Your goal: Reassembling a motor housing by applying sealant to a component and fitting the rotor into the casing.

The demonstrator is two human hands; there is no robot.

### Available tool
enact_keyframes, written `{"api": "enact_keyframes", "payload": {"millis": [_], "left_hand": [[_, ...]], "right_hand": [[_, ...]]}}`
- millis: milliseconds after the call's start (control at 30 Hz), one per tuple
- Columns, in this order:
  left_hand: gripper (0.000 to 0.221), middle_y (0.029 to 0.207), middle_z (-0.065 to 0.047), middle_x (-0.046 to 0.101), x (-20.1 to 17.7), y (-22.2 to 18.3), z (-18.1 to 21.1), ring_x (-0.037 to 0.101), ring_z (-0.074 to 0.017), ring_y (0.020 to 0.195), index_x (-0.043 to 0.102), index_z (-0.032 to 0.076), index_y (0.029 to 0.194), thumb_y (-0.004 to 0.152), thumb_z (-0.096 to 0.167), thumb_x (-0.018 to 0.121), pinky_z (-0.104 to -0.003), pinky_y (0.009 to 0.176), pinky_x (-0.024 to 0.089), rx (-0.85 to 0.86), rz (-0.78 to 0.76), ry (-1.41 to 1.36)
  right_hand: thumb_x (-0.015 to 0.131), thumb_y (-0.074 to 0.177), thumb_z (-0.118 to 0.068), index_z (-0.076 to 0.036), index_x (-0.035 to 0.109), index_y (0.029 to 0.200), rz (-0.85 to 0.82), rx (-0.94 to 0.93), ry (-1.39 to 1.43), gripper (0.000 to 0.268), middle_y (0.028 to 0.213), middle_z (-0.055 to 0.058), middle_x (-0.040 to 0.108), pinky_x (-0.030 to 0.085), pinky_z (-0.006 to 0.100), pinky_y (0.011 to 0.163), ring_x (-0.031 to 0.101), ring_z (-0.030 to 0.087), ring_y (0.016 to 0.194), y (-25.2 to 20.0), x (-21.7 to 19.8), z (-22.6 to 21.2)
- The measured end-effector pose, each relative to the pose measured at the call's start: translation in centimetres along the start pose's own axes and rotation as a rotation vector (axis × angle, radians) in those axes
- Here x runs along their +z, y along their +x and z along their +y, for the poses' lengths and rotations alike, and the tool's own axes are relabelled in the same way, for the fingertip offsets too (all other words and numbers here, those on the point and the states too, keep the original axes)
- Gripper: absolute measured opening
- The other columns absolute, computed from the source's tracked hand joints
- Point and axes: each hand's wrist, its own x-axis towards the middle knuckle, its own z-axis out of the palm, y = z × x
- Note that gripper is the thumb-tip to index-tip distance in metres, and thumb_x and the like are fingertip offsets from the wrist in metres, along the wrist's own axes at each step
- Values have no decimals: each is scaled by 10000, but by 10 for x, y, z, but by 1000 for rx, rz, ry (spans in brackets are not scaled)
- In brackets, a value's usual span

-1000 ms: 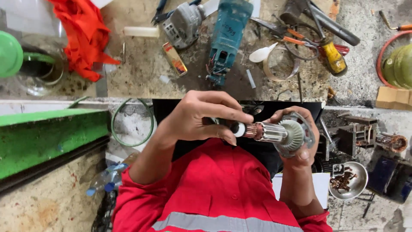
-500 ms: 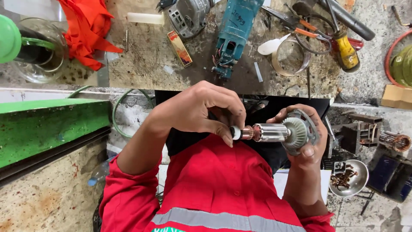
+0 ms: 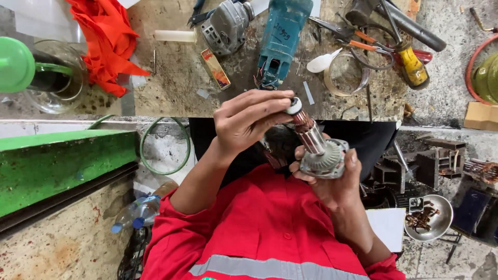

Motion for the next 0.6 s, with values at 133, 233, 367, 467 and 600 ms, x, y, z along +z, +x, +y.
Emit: {"api": "enact_keyframes", "payload": {"millis": [133, 233, 367, 467, 600], "left_hand": [[285, 1091, -202, 770, -3, -6, -8, 785, -368, 941, 764, -19, 1135, 866, -104, 804, -460, 736, 695, 94, 13, 93], [288, 1088, -205, 772, -6, -10, -12, 788, -363, 921, 770, -26, 1130, 858, -118, 797, -453, 718, 697, 136, -3, 147], [336, 1089, -225, 765, -8, -10, -16, 790, -363, 894, 747, -58, 1160, 837, -119, 821, -453, 703, 705, 231, -41, 256], [242, 1068, -230, 767, -4, 0, -7, 791, -368, 856, 768, -56, 1091, 855, -102, 794, -436, 707, 692, 254, -33, 292], [202, 1059, -229, 770, 1, -3, -8, 792, -383, 866, 766, -68, 1084, 883, -91, 758, -448, 690, 690, 218, 3, 245]], "right_hand": [[552, 980, -645, -41, 517, 1411, 39, 25, -36, 743, 1129, 368, 631, 660, 543, 774, 752, 499, 939, -1, -16, 12], [518, 981, -649, -41, 509, 1410, 35, 29, -81, 744, 1129, 379, 631, 653, 565, 780, 751, 514, 944, -1, -23, 16], [557, 978, -592, -67, 507, 1394, 37, -7, -105, 672, 1139, 388, 621, 633, 610, 807, 739, 546, 957, -1, -18, 16], [606, 961, -575, -91, 469, 1385, 99, -71, -241, 658, 1150, 354, 638, 645, 575, 834, 746, 483, 984, -1, -1, 11], [726, 873, -575, -10, 414, 1362, 134, -132, -310, 810, 1129, 380, 633, 646, 566, 819, 749, 473, 982, 2, -1, 16]]}}
